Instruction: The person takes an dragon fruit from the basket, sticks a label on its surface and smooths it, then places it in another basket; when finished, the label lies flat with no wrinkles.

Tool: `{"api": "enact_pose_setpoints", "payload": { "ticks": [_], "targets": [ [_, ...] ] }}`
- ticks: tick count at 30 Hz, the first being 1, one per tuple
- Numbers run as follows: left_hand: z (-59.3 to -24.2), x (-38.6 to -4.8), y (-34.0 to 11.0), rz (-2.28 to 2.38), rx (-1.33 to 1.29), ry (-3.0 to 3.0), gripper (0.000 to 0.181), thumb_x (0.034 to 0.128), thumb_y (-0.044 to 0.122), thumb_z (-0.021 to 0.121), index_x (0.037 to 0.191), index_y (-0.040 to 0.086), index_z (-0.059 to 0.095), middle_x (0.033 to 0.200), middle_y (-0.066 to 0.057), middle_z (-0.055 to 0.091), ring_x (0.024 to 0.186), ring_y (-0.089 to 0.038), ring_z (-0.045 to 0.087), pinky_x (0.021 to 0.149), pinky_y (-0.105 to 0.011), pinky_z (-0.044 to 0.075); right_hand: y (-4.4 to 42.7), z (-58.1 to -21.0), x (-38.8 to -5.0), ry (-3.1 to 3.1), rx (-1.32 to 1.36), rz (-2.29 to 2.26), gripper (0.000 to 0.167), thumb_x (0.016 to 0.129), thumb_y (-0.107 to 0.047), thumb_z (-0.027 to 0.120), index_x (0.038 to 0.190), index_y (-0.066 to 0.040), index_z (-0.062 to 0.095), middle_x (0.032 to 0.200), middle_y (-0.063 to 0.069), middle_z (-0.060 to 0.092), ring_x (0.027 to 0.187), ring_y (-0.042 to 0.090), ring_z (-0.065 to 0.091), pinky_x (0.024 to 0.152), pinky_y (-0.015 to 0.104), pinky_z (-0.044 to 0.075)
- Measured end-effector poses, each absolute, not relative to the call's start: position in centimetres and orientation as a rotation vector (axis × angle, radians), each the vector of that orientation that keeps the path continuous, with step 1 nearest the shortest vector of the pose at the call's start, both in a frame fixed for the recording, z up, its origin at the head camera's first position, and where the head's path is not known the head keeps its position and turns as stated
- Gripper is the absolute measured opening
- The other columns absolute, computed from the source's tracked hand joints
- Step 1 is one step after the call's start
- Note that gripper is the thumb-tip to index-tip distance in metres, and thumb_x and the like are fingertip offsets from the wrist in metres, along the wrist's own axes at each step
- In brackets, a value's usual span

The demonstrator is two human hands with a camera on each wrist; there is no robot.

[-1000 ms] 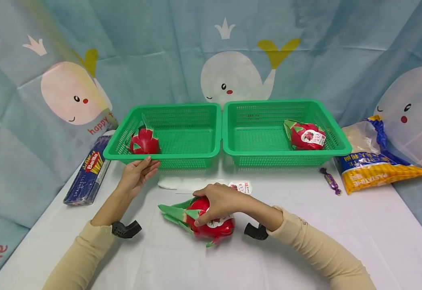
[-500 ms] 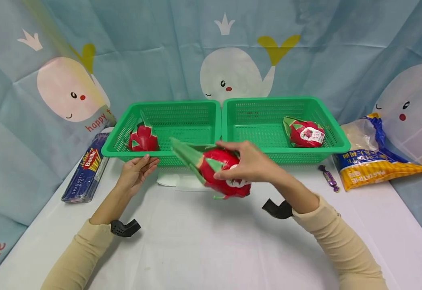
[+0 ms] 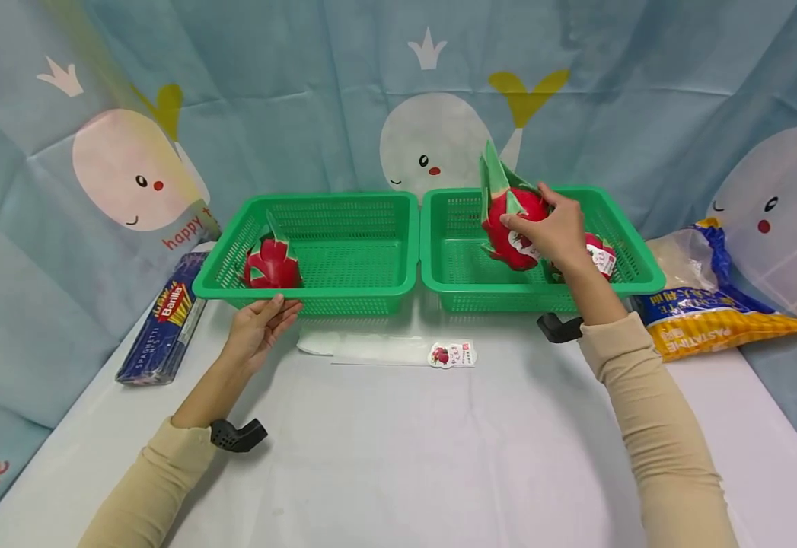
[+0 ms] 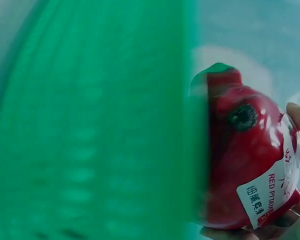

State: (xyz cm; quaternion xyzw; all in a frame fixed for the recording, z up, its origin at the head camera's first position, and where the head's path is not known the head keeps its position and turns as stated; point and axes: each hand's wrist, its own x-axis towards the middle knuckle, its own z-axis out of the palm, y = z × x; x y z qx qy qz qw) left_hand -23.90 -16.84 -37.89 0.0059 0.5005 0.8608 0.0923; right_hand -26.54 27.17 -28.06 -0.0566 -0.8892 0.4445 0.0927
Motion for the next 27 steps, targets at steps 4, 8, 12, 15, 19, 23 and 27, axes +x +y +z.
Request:
{"api": "enact_pose_setpoints", "payload": {
  "ticks": [4, 8, 12, 15, 19, 23, 27],
  "targets": [
    [-37.9, -23.7, -16.9, 2.566, 0.015, 1.481, 0.014, 0.0916, 0.011, 0.054, 0.092, 0.005, 0.066, 0.085, -0.005, 0.072, 0.082, -0.013, 0.07, 0.074, -0.022, 0.054, 28.5, -30.4, -27.8, -2.701, -0.22, 1.261, 0.091, 0.079, -0.054, 0.062, 0.147, -0.016, 0.017, 0.147, 0.021, 0.028, 0.123, 0.035, 0.04, 0.09, 0.046, 0.046],
    [-38.0, -23.6, -17.0, 2.577, 0.033, 1.467, 0.014, 0.0919, 0.01, 0.053, 0.092, 0.004, 0.066, 0.086, -0.005, 0.072, 0.082, -0.013, 0.07, 0.074, -0.022, 0.054, 29.2, -31.9, -28.6, -2.796, -0.287, 1.238, 0.095, 0.078, -0.056, 0.062, 0.147, -0.01, 0.016, 0.137, 0.028, 0.037, 0.113, 0.036, 0.045, 0.081, 0.042, 0.046],
    [-38.0, -23.6, -17.0, 2.592, 0.041, 1.461, 0.015, 0.0925, 0.009, 0.052, 0.094, 0.002, 0.065, 0.085, -0.006, 0.072, 0.082, -0.014, 0.07, 0.074, -0.023, 0.054, 29.2, -32.2, -29.1, -2.94, -0.313, 1.18, 0.097, 0.078, -0.054, 0.063, 0.147, -0.006, 0.016, 0.138, 0.03, 0.034, 0.117, 0.04, 0.04, 0.082, 0.045, 0.044],
    [-37.9, -23.5, -17.0, 2.6, 0.038, 1.463, 0.015, 0.0926, 0.008, 0.051, 0.095, 0.001, 0.064, 0.085, -0.006, 0.072, 0.082, -0.014, 0.07, 0.074, -0.023, 0.054, 29.2, -32.1, -29.5, -3.02, -0.309, 1.168, 0.098, 0.078, -0.055, 0.063, 0.146, -0.005, 0.015, 0.146, 0.03, 0.02, 0.126, 0.044, 0.03, 0.091, 0.05, 0.04],
    [-37.9, -23.6, -17.0, 2.602, 0.031, 1.47, 0.015, 0.0925, 0.009, 0.052, 0.097, 0.0, 0.063, 0.085, -0.006, 0.072, 0.082, -0.014, 0.07, 0.074, -0.023, 0.054, 29.2, -32.1, -29.9, -3.066, -0.297, 1.167, 0.097, 0.079, -0.057, 0.061, 0.147, -0.006, 0.012, 0.146, 0.032, 0.016, 0.122, 0.046, 0.032, 0.089, 0.049, 0.041],
    [-37.9, -23.6, -17.1, 2.605, 0.004, 1.472, 0.014, 0.092, 0.009, 0.052, 0.096, 0.0, 0.063, 0.084, -0.006, 0.072, 0.081, -0.014, 0.07, 0.074, -0.023, 0.054, 29.5, -32.5, -29.9, -3.109, -0.244, 1.152, 0.098, 0.081, -0.059, 0.057, 0.147, -0.007, 0.008, 0.147, 0.032, 0.015, 0.113, 0.045, 0.036, 0.083, 0.046, 0.041],
    [-37.8, -23.9, -16.8, 2.578, -0.016, 1.468, 0.013, 0.0917, 0.01, 0.053, 0.094, 0.002, 0.064, 0.085, -0.005, 0.072, 0.082, -0.014, 0.07, 0.074, -0.023, 0.054, 30.2, -32.7, -29.5, -3.121, -0.234, 1.165, 0.098, 0.081, -0.062, 0.052, 0.147, -0.005, 0.007, 0.148, 0.031, 0.012, 0.125, 0.046, 0.028, 0.092, 0.052, 0.039]
  ]
}}
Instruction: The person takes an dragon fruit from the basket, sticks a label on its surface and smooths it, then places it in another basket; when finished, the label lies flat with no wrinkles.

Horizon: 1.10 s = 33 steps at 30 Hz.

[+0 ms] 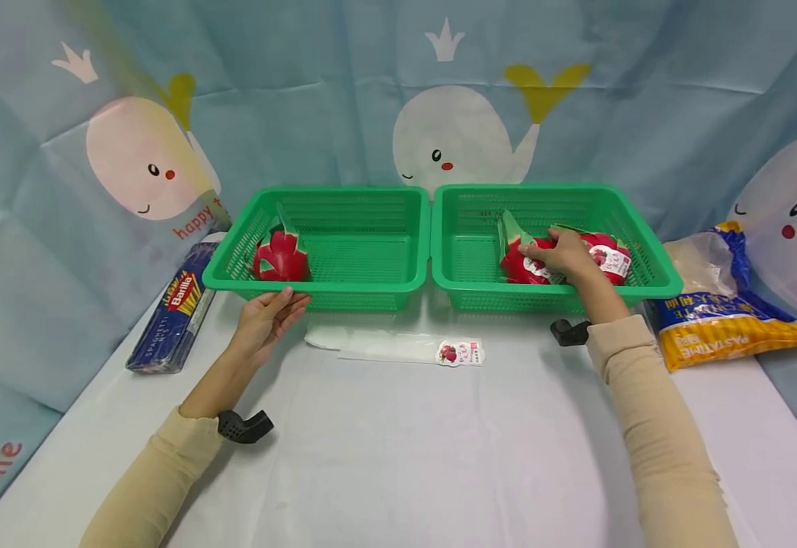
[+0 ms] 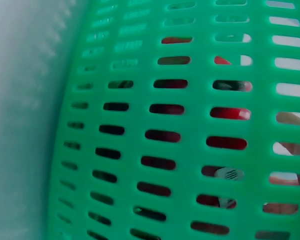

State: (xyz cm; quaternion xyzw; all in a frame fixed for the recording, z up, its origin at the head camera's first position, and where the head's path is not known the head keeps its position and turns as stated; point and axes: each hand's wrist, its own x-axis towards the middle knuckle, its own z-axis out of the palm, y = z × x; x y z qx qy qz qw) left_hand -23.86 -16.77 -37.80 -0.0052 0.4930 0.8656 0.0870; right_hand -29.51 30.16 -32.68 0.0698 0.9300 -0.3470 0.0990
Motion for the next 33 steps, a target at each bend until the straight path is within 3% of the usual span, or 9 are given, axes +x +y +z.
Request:
{"api": "enact_pose_setpoints", "payload": {
  "ticks": [5, 6, 10, 13, 17, 21, 24, 27, 33],
  "targets": [
    [-37.5, -23.7, -16.9, 2.542, -0.025, 1.467, 0.014, 0.0922, 0.011, 0.053, 0.097, 0.003, 0.062, 0.088, -0.005, 0.072, 0.085, -0.014, 0.069, 0.076, -0.022, 0.053, 30.1, -32.1, -28.8, 2.778, 0.158, -1.008, 0.094, 0.084, -0.059, 0.051, 0.146, -0.003, 0.009, 0.146, 0.032, 0.016, 0.126, 0.045, 0.028, 0.085, 0.048, 0.04],
    [-37.4, -23.7, -17.0, 2.532, -0.021, 1.466, 0.014, 0.0926, 0.011, 0.052, 0.098, 0.002, 0.062, 0.088, -0.005, 0.072, 0.085, -0.013, 0.069, 0.077, -0.022, 0.053, 30.1, -31.9, -28.6, 2.801, 0.145, -1.002, 0.092, 0.085, -0.057, 0.051, 0.146, -0.003, 0.011, 0.144, 0.033, 0.02, 0.115, 0.041, 0.039, 0.077, 0.045, 0.041],
    [-37.0, -23.6, -17.4, 2.386, 0.005, 1.547, 0.019, 0.0944, 0.017, 0.051, 0.1, 0.003, 0.062, 0.09, -0.004, 0.072, 0.086, -0.013, 0.069, 0.077, -0.022, 0.053, 29.6, -31.0, -26.5, 2.966, 0.092, -1.088, 0.078, 0.09, -0.05, 0.047, 0.145, -0.003, 0.021, 0.142, 0.031, 0.03, 0.118, 0.044, 0.041, 0.083, 0.053, 0.04],
    [-36.3, -23.7, -18.3, 2.194, 0.159, 1.659, 0.025, 0.0957, 0.019, 0.049, 0.103, 0.001, 0.064, 0.091, -0.004, 0.072, 0.086, -0.013, 0.069, 0.077, -0.024, 0.054, 29.2, -30.7, -24.0, 3.072, 0.042, -1.233, 0.061, 0.092, -0.046, 0.047, 0.137, -0.007, 0.042, 0.127, 0.011, 0.054, 0.113, 0.025, 0.05, 0.085, 0.041, 0.046],
    [-34.1, -24.8, -20.2, 1.979, 0.47, 1.971, 0.029, 0.0951, 0.016, 0.05, 0.109, -0.008, 0.06, 0.092, -0.004, 0.072, 0.088, -0.015, 0.069, 0.078, -0.027, 0.054, 29.5, -31.3, -20.4, 2.885, -0.152, -1.396, 0.037, 0.094, -0.036, 0.049, 0.114, -0.006, 0.059, 0.089, -0.011, 0.063, 0.08, 0.002, 0.056, 0.064, 0.018, 0.048],
    [-31.5, -28.4, -22.3, 1.521, 0.728, 2.605, 0.032, 0.0896, 0.011, 0.059, 0.116, -0.008, 0.057, 0.107, -0.013, 0.068, 0.098, -0.023, 0.065, 0.083, -0.033, 0.053, 30.9, -33.5, -18.1, 2.457, -0.348, -1.438, 0.025, 0.099, -0.024, 0.04, 0.108, -0.018, 0.063, 0.093, -0.006, 0.069, 0.085, 0.006, 0.064, 0.071, 0.021, 0.053],
    [-30.1, -31.5, -23.8, 0.939, 0.825, 2.944, 0.045, 0.0843, 0.003, 0.064, 0.126, -0.003, 0.05, 0.126, -0.021, 0.055, 0.112, -0.034, 0.055, 0.092, -0.046, 0.047, 32.2, -35.5, -17.7, 2.124, -0.395, -1.653, 0.033, 0.102, -0.017, 0.031, 0.111, -0.023, 0.062, 0.103, -0.002, 0.069, 0.096, 0.01, 0.066, 0.079, 0.022, 0.054],
    [-29.3, -34.0, -24.5, 0.514, 0.841, 2.943, 0.063, 0.0808, -0.004, 0.064, 0.138, 0.001, 0.037, 0.142, -0.023, 0.036, 0.127, -0.041, 0.037, 0.098, -0.054, 0.039, 33.3, -36.8, -17.9, 1.701, -0.404, -2.036, 0.04, 0.102, -0.013, 0.022, 0.119, -0.014, 0.059, 0.113, 0.005, 0.067, 0.104, 0.016, 0.064, 0.086, 0.025, 0.051],
    [-28.7, -36.8, -23.4, 0.242, 0.774, 2.74, 0.088, 0.0778, -0.007, 0.066, 0.147, 0.011, 0.016, 0.155, -0.016, 0.006, 0.142, -0.036, 0.004, 0.092, -0.049, 0.046, 34.3, -37.7, -18.5, 1.128, -0.397, -2.454, 0.046, 0.102, -0.013, 0.016, 0.124, 0.006, 0.052, 0.12, 0.02, 0.06, 0.111, 0.03, 0.058, 0.091, 0.034, 0.047]
  ]
}}
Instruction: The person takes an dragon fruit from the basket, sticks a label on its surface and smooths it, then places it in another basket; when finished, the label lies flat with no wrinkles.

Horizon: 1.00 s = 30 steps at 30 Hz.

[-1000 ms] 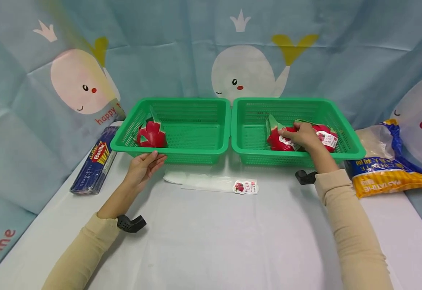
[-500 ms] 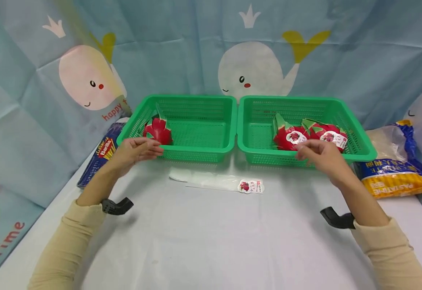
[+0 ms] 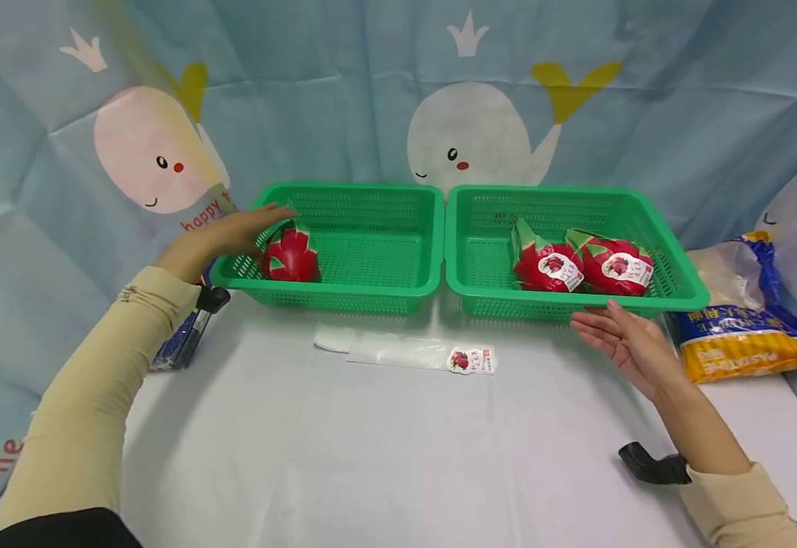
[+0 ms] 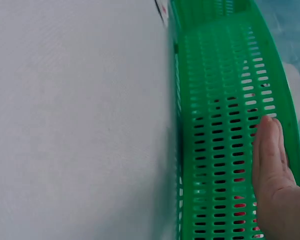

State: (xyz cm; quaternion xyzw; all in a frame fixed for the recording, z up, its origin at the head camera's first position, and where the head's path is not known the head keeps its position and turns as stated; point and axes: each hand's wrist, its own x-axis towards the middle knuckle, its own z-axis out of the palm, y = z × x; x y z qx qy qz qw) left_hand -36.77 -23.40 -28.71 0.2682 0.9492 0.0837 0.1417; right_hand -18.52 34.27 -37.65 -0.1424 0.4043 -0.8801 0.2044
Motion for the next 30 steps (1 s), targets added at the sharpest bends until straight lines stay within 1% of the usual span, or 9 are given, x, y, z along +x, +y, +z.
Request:
{"api": "enact_pose_setpoints", "payload": {
  "ticks": [3, 6, 9, 12, 17, 19, 23, 25, 30],
  "targets": [
    [-28.5, -37.5, -22.6, 0.116, 0.805, 2.703, 0.094, 0.0753, -0.004, 0.071, 0.148, 0.012, 0.013, 0.155, -0.013, 0.001, 0.142, -0.035, -0.002, 0.089, -0.048, 0.048, 34.3, -37.8, -18.6, 1.075, -0.384, -2.503, 0.047, 0.102, -0.014, 0.016, 0.122, 0.008, 0.052, 0.119, 0.021, 0.06, 0.111, 0.032, 0.058, 0.092, 0.035, 0.047],
    [-28.4, -38.0, -21.9, 0.018, 0.885, 2.702, 0.099, 0.0712, 0.0, 0.076, 0.148, 0.009, 0.014, 0.155, -0.014, 0.004, 0.141, -0.037, -0.003, 0.095, -0.05, 0.043, 34.2, -37.7, -18.7, 1.052, -0.345, -2.548, 0.046, 0.102, -0.015, 0.018, 0.12, 0.008, 0.054, 0.117, 0.022, 0.061, 0.109, 0.032, 0.059, 0.091, 0.035, 0.048],
    [-28.6, -38.3, -21.2, -0.023, 0.953, 2.693, 0.1, 0.0698, 0.006, 0.079, 0.147, 0.008, 0.016, 0.155, -0.015, 0.006, 0.141, -0.037, -0.003, 0.106, -0.055, 0.029, 34.2, -37.8, -18.8, 0.987, -0.288, -2.618, 0.044, 0.102, -0.015, 0.02, 0.116, 0.008, 0.055, 0.113, 0.023, 0.063, 0.107, 0.033, 0.061, 0.089, 0.036, 0.049],
    [-28.8, -38.6, -20.7, 0.004, 0.95, 2.688, 0.099, 0.0698, 0.013, 0.08, 0.147, 0.007, 0.018, 0.154, -0.018, 0.009, 0.141, -0.039, 0.0, 0.11, -0.059, 0.016, 34.1, -38.0, -18.9, 0.944, -0.267, -2.666, 0.042, 0.102, -0.013, 0.022, 0.114, 0.009, 0.056, 0.11, 0.024, 0.063, 0.106, 0.033, 0.061, 0.088, 0.037, 0.049],
    [-29.5, -38.8, -20.3, -0.01, 0.879, 2.679, 0.096, 0.0701, 0.031, 0.08, 0.145, 0.007, 0.025, 0.151, -0.021, 0.018, 0.14, -0.04, 0.008, 0.11, -0.061, 0.01, 33.9, -38.2, -18.8, 0.996, -0.296, -2.68, 0.04, 0.101, -0.01, 0.024, 0.11, 0.011, 0.057, 0.109, 0.023, 0.064, 0.105, 0.032, 0.062, 0.087, 0.036, 0.05],
    [-30.1, -38.9, -20.2, -0.021, 0.896, 2.689, 0.093, 0.0692, 0.039, 0.079, 0.142, 0.005, 0.031, 0.147, -0.02, 0.028, 0.137, -0.038, 0.02, 0.11, -0.059, 0.014, 33.9, -38.2, -18.8, 1.039, -0.3, -2.68, 0.039, 0.101, -0.009, 0.025, 0.106, 0.011, 0.058, 0.108, 0.022, 0.065, 0.104, 0.031, 0.063, 0.087, 0.035, 0.05],
    [-31.2, -38.7, -20.0, 0.112, 0.9, 2.731, 0.087, 0.0667, 0.048, 0.078, 0.133, 0.002, 0.045, 0.133, -0.018, 0.045, 0.122, -0.034, 0.042, 0.102, -0.053, 0.033, 33.7, -38.2, -18.8, 1.114, -0.3, -2.675, 0.036, 0.1, -0.009, 0.026, 0.097, 0.009, 0.058, 0.107, 0.021, 0.066, 0.102, 0.029, 0.064, 0.085, 0.034, 0.051],
    [-31.7, -38.4, -19.9, 0.253, 0.862, 2.733, 0.082, 0.0668, 0.047, 0.078, 0.128, 0.002, 0.049, 0.129, -0.016, 0.048, 0.117, -0.033, 0.046, 0.097, -0.049, 0.04, 33.7, -38.3, -18.9, 1.136, -0.299, -2.671, 0.036, 0.1, -0.009, 0.027, 0.095, 0.008, 0.058, 0.107, 0.02, 0.066, 0.102, 0.029, 0.064, 0.085, 0.033, 0.051],
    [-32.8, -37.9, -19.2, 0.545, 0.824, 2.721, 0.072, 0.0694, 0.043, 0.077, 0.122, 0.002, 0.051, 0.125, -0.014, 0.052, 0.113, -0.029, 0.05, 0.094, -0.046, 0.044, 33.7, -38.4, -18.9, 1.131, -0.327, -2.688, 0.037, 0.1, -0.008, 0.026, 0.095, 0.01, 0.058, 0.106, 0.021, 0.066, 0.102, 0.029, 0.064, 0.085, 0.034, 0.051]
  ]
}}
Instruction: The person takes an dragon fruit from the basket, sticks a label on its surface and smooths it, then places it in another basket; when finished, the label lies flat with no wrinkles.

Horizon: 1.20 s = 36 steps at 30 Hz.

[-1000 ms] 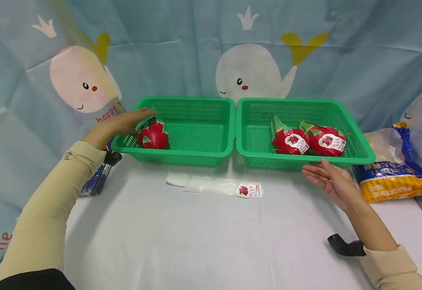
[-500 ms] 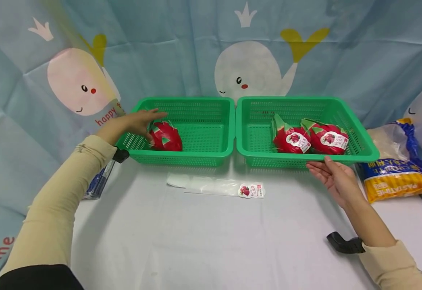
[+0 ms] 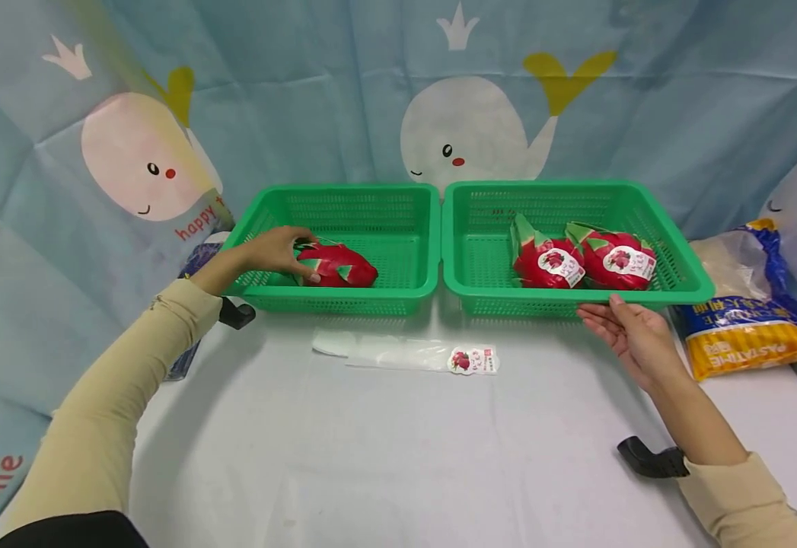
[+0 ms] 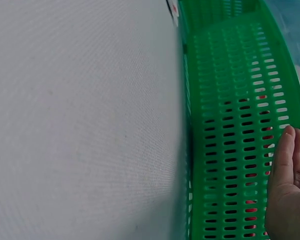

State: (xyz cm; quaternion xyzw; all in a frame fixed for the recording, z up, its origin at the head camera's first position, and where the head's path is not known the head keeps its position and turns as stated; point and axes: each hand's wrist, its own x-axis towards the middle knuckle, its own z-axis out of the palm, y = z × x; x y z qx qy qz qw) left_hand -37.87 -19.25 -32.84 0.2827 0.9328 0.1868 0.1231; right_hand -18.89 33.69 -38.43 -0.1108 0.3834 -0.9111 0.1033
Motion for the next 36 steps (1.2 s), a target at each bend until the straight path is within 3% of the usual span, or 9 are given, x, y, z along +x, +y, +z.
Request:
{"api": "enact_pose_setpoints", "payload": {
  "ticks": [5, 9, 12, 19, 23, 27, 32, 36],
  "targets": [
    [-33.7, -37.0, -18.7, 0.692, 0.835, 2.76, 0.063, 0.0692, 0.041, 0.078, 0.114, 0.006, 0.051, 0.108, -0.01, 0.055, 0.09, -0.023, 0.05, 0.075, -0.038, 0.046, 33.7, -38.3, -18.9, 1.133, -0.348, -2.686, 0.038, 0.1, -0.007, 0.025, 0.098, 0.011, 0.058, 0.107, 0.021, 0.066, 0.102, 0.029, 0.064, 0.086, 0.033, 0.05],
    [-34.3, -36.6, -18.5, 0.762, 0.866, 2.777, 0.058, 0.0675, 0.038, 0.08, 0.107, 0.008, 0.049, 0.092, -0.007, 0.055, 0.072, -0.019, 0.046, 0.061, -0.032, 0.04, 33.7, -38.3, -18.9, 1.166, -0.357, -2.687, 0.037, 0.1, -0.007, 0.025, 0.097, 0.011, 0.058, 0.106, 0.021, 0.066, 0.102, 0.029, 0.064, 0.086, 0.033, 0.05],
    [-34.4, -36.6, -18.5, 0.801, 0.94, 2.783, 0.054, 0.0683, 0.035, 0.081, 0.102, 0.007, 0.048, 0.083, -0.007, 0.05, 0.065, -0.017, 0.039, 0.058, -0.03, 0.034, 33.7, -38.4, -18.9, 1.19, -0.353, -2.688, 0.037, 0.1, -0.007, 0.026, 0.098, 0.01, 0.058, 0.106, 0.02, 0.066, 0.102, 0.028, 0.064, 0.085, 0.033, 0.051],
    [-34.8, -37.2, -18.9, 0.994, 1.142, 2.639, 0.022, 0.0858, 0.009, 0.064, 0.092, -0.003, 0.046, 0.074, -0.009, 0.042, 0.061, -0.015, 0.03, 0.059, -0.028, 0.028, 33.6, -38.4, -18.8, 1.195, -0.362, -2.69, 0.036, 0.1, -0.007, 0.026, 0.098, 0.01, 0.058, 0.107, 0.02, 0.066, 0.102, 0.028, 0.064, 0.085, 0.032, 0.051],
    [-33.6, -36.0, -18.5, 1.081, 1.194, 2.602, 0.015, 0.088, 0.001, 0.058, 0.095, -0.007, 0.047, 0.077, -0.012, 0.047, 0.061, -0.013, 0.033, 0.059, -0.027, 0.031, 33.6, -38.4, -18.8, 1.165, -0.343, -2.706, 0.037, 0.1, -0.006, 0.026, 0.099, 0.011, 0.059, 0.106, 0.02, 0.067, 0.101, 0.028, 0.064, 0.085, 0.032, 0.051],
    [-30.7, -33.8, -17.8, 1.188, 1.212, 2.684, 0.019, 0.0891, 0.003, 0.057, 0.101, -0.01, 0.049, 0.09, -0.02, 0.056, 0.069, -0.009, 0.046, 0.063, -0.023, 0.038, 33.5, -38.4, -18.9, 1.121, -0.292, -2.759, 0.036, 0.1, -0.006, 0.028, 0.094, 0.011, 0.06, 0.102, 0.021, 0.068, 0.098, 0.03, 0.065, 0.083, 0.032, 0.052],
    [-27.3, -31.1, -17.2, 1.399, 1.142, 2.786, 0.024, 0.0882, 0.006, 0.059, 0.104, -0.008, 0.049, 0.122, -0.021, 0.057, 0.098, -0.006, 0.06, 0.075, -0.014, 0.045, 33.1, -38.4, -18.8, 1.146, -0.221, -2.801, 0.034, 0.099, -0.006, 0.033, 0.092, 0.011, 0.062, 0.099, 0.021, 0.068, 0.095, 0.03, 0.066, 0.081, 0.032, 0.053],
    [-26.4, -28.8, -16.4, 1.461, 1.33, 2.701, 0.028, 0.0851, 0.014, 0.063, 0.103, -0.005, 0.051, 0.125, -0.017, 0.058, 0.105, -0.012, 0.062, 0.071, -0.015, 0.048, 33.0, -38.3, -18.7, 1.243, -0.172, -2.81, 0.03, 0.097, -0.008, 0.038, 0.091, 0.01, 0.062, 0.096, 0.019, 0.07, 0.093, 0.027, 0.068, 0.079, 0.03, 0.053]
  ]
}}
